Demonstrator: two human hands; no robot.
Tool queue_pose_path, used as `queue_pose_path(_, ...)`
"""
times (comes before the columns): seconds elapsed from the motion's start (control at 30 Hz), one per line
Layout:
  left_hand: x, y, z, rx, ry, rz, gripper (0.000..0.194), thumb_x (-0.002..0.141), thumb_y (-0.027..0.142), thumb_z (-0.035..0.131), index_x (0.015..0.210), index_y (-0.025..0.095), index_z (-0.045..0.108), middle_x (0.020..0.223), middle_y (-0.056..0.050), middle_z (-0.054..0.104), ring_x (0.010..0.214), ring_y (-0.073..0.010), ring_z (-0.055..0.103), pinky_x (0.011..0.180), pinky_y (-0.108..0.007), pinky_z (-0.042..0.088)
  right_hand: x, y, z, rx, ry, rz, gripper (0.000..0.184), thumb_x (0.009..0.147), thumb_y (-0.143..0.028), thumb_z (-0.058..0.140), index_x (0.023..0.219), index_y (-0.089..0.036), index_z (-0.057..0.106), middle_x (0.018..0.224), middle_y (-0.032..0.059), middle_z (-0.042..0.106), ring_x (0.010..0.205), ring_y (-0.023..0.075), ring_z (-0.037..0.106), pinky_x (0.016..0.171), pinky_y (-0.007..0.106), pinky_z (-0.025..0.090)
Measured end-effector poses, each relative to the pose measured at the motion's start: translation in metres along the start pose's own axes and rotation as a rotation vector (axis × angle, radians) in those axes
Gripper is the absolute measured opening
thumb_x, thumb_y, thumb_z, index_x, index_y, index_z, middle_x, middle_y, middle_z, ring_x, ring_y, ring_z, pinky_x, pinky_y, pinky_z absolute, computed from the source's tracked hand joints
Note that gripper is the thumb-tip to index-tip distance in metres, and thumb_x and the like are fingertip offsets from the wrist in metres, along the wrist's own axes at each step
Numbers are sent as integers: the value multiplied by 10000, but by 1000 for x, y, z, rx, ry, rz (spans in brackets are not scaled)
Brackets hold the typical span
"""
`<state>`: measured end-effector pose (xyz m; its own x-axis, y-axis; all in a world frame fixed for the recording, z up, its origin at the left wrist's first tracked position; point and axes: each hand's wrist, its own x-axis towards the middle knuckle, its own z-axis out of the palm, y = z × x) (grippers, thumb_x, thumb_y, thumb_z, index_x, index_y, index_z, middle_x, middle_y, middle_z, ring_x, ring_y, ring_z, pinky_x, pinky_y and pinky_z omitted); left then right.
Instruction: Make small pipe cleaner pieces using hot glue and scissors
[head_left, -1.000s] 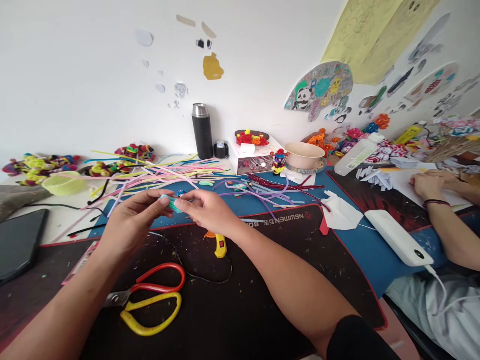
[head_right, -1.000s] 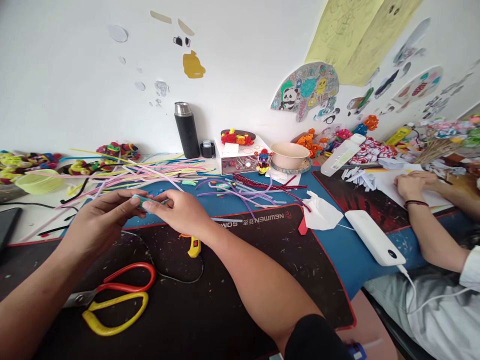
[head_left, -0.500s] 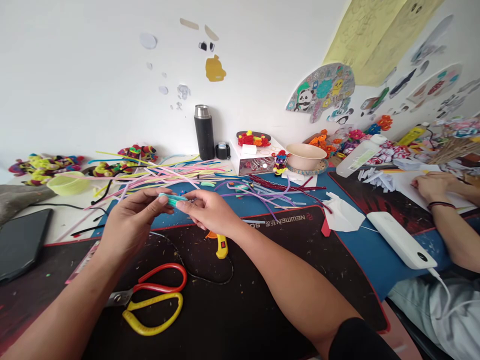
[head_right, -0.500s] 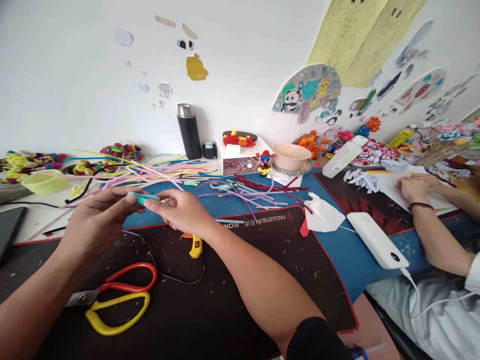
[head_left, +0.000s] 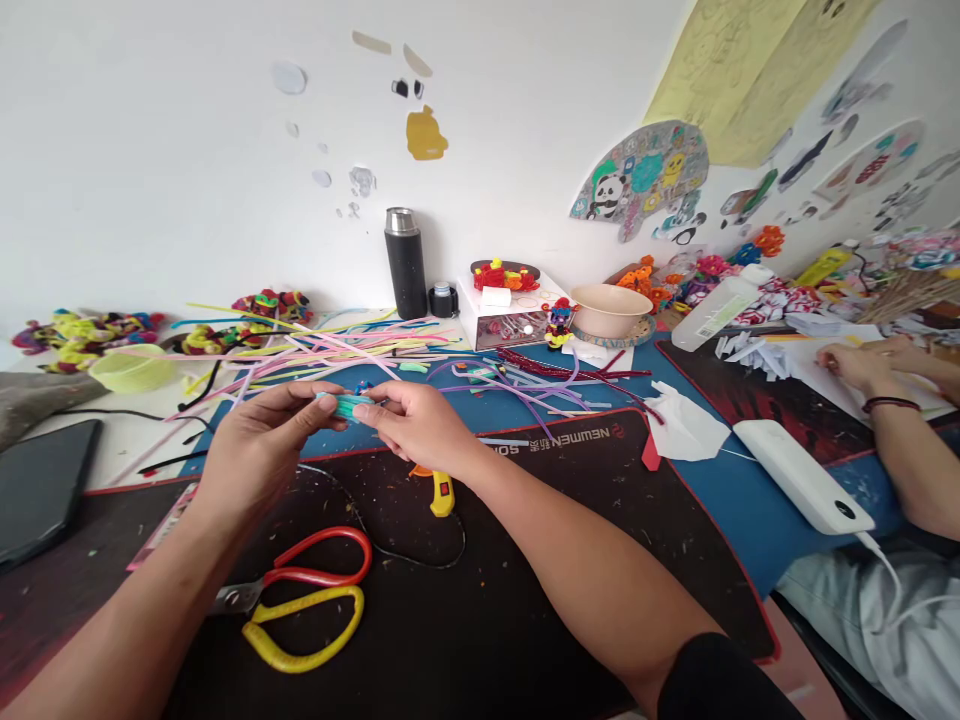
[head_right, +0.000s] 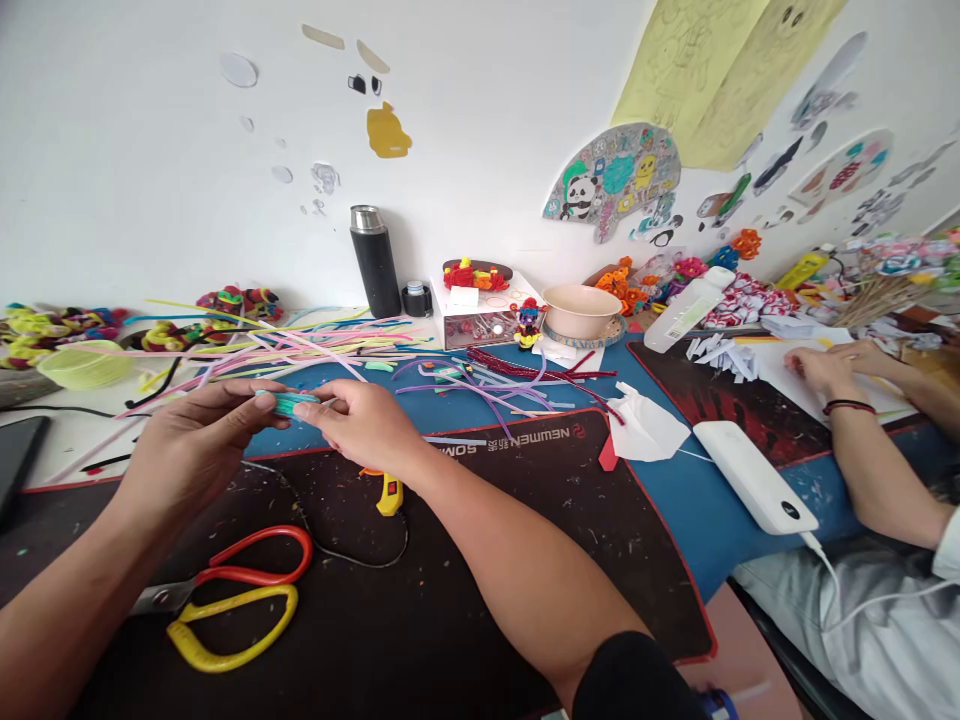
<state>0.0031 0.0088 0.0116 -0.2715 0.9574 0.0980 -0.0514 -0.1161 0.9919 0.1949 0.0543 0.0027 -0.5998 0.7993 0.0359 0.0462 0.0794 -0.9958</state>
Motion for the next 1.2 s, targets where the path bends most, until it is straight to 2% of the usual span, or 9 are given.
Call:
queue_pose_path(0.37, 2, -2, -5, 123, -6, -8, 341, 678, 489, 960, 857, 228, 835, 792, -30, 797, 706, -185, 697, 698, -285, 564, -2, -1, 2, -105, 42, 9, 440, 986, -622, 660, 1158, -218, 690, 687, -27, 594, 549, 121, 510, 523, 238, 357)
queue_pose_path(0.53, 3, -2, -7, 184, -18, 18, 330, 702, 493, 946, 853, 222, 831, 796, -28, 796, 711, -184, 704, 718, -284, 568, -2, 0, 4, -93, 42, 44, 490, 947, -623, 714, 1220, -218, 674, 723, -17, 627, 562, 128, 533, 510, 238, 371)
queue_pose_path(0.63, 3, -3, -8, 172, -38, 32, 305, 716, 469, 948, 865, 229, 836, 807, -17, 799, 709, -164, 700, 715, -256, 569, -2, 1, 4, -93, 49, 39, 444, 945, -592, 726, 1185, -222, 681, 714, -27, 617, 546, 119, 515, 504, 234, 368)
queue_pose_path(0.83, 2, -2, -4, 3, -44, 8, 347, 645, 439, 1002, 871, 214, 865, 895, -19, 819, 666, -117, 683, 648, -193, 577, -1, -1, 3, -89, 39, 14, 364, 951, -548, 725, 1098, -217, 688, 683, -46, 590, 539, 109, 495, 519, 234, 363)
queue_pose_path(0.97, 3, 0, 2, -180, -52, -80, 507, 578, 373, 1047, 1019, 193, 875, 943, -26, 830, 687, -115, 707, 633, -174, 605, -1, -1, 5, -119, 88, -1, 358, 935, -532, 741, 1070, -207, 676, 688, -47, 605, 581, 121, 524, 543, 242, 357)
queue_pose_path(1.07, 3, -1, 4, -307, -65, -119, 607, 546, 335, 1067, 1096, 180, 862, 906, -25, 833, 730, -131, 737, 670, -177, 636, 0, -2, 6, -118, 139, -38, 337, 919, -502, 758, 1050, -204, 670, 675, -55, 599, 590, 124, 526, 543, 250, 340)
queue_pose_path(1.2, 4, -3, 5, -398, -102, -121, 619, 538, 382, 1069, 1084, 177, 861, 958, -39, 848, 811, -166, 773, 783, -226, 671, 0, -5, 7, -113, 191, -52, 290, 919, -462, 744, 1034, -207, 666, 670, -60, 589, 596, 127, 533, 543, 256, 328)
